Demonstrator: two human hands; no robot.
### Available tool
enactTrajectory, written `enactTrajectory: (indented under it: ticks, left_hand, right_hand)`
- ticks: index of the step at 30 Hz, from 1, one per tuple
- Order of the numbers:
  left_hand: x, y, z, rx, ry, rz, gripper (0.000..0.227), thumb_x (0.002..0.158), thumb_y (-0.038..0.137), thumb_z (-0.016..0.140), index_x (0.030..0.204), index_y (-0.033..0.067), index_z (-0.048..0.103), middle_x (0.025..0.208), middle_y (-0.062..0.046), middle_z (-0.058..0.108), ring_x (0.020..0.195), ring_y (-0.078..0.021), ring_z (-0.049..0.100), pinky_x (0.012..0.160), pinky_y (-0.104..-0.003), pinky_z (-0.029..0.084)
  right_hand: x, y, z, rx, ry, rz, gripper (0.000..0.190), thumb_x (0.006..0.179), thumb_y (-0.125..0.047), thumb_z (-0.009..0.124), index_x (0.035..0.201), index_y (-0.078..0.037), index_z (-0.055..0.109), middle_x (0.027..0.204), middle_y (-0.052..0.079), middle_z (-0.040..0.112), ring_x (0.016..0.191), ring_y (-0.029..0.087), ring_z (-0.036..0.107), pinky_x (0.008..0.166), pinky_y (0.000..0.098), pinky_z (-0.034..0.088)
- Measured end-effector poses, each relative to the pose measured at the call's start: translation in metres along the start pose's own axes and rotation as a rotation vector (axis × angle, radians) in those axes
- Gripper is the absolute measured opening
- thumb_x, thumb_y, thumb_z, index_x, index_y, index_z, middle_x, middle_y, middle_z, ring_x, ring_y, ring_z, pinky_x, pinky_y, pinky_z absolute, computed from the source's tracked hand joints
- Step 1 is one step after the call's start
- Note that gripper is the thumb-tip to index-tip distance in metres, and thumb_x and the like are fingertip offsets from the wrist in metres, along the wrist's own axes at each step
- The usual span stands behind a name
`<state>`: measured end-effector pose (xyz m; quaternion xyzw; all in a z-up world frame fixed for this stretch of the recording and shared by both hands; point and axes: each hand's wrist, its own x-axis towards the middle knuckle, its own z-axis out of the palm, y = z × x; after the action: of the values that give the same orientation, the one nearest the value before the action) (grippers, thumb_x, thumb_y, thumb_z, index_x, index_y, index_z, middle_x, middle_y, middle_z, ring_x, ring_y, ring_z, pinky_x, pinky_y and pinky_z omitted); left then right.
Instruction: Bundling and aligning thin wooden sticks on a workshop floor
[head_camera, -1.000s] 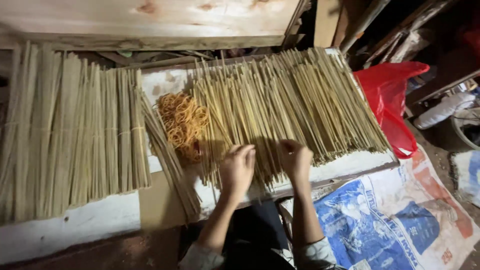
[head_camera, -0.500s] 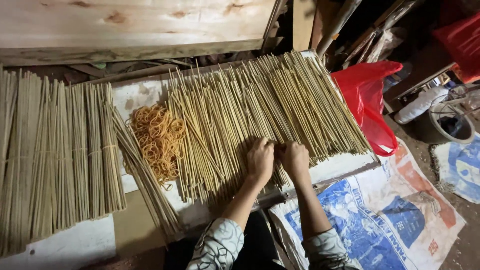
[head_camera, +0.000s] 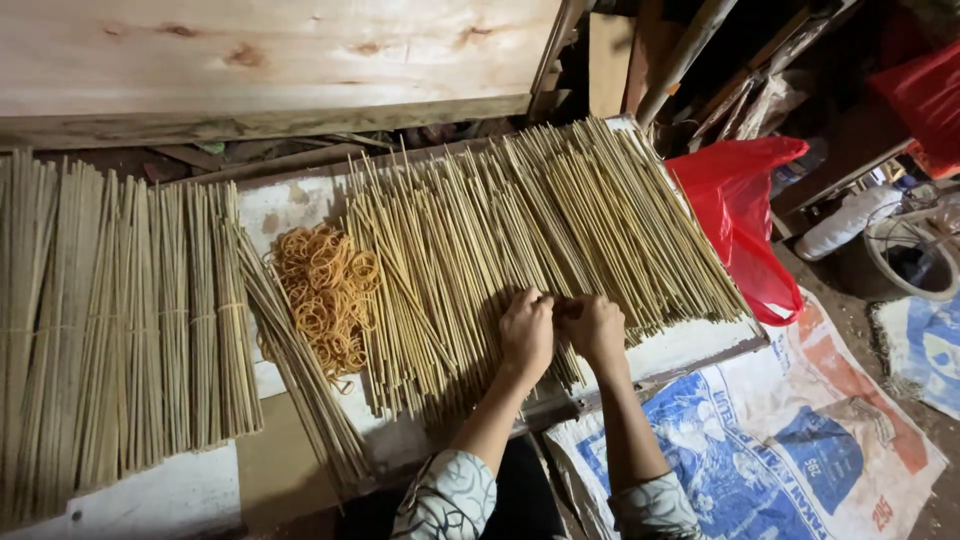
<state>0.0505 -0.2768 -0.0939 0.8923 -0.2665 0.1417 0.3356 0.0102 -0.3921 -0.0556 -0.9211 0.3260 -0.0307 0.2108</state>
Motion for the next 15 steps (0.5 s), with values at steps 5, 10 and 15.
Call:
enactTrajectory:
  ticks: [5,10,15]
  left_hand:
    - [0.002,-0.006,0.019,0.02,-0.069,-0.051,0.019,0.094,0.032,0.068,0.09,0.0156,0.078,0.095,-0.002,0.067,0.093,-0.0229,0.07,0.067,-0.037,0.059]
    - [0.012,0.004,-0.004,-0.003,-0.162,-0.16,0.034,0.093,0.057,0.064,0.091,0.0258,0.077,0.096,0.005,0.065,0.093,-0.0186,0.068,0.069,-0.037,0.059]
    - [0.026,0.005,-0.001,-0.143,-0.374,-0.379,0.026,0.088,0.05,0.067,0.101,0.0306,0.079,0.094,0.003,0.076,0.096,-0.024,0.075,0.08,-0.043,0.06]
  right_hand:
    - [0.0,-0.002,-0.013,0.007,-0.041,0.013,0.029,0.077,-0.034,0.082,0.104,-0.023,0.082,0.09,0.014,0.078,0.089,0.038,0.076,0.079,0.0509,0.063]
    - [-0.021,-0.015,-0.055,0.313,-0.207,-0.043,0.031,0.083,-0.022,0.072,0.11,-0.01,0.081,0.103,0.027,0.077,0.104,0.05,0.07,0.088,0.0608,0.056]
    - [-0.032,-0.012,-0.058,0.472,-0.213,-0.08,0.035,0.085,-0.021,0.08,0.114,-0.002,0.078,0.097,0.028,0.077,0.093,0.044,0.074,0.079,0.0548,0.057]
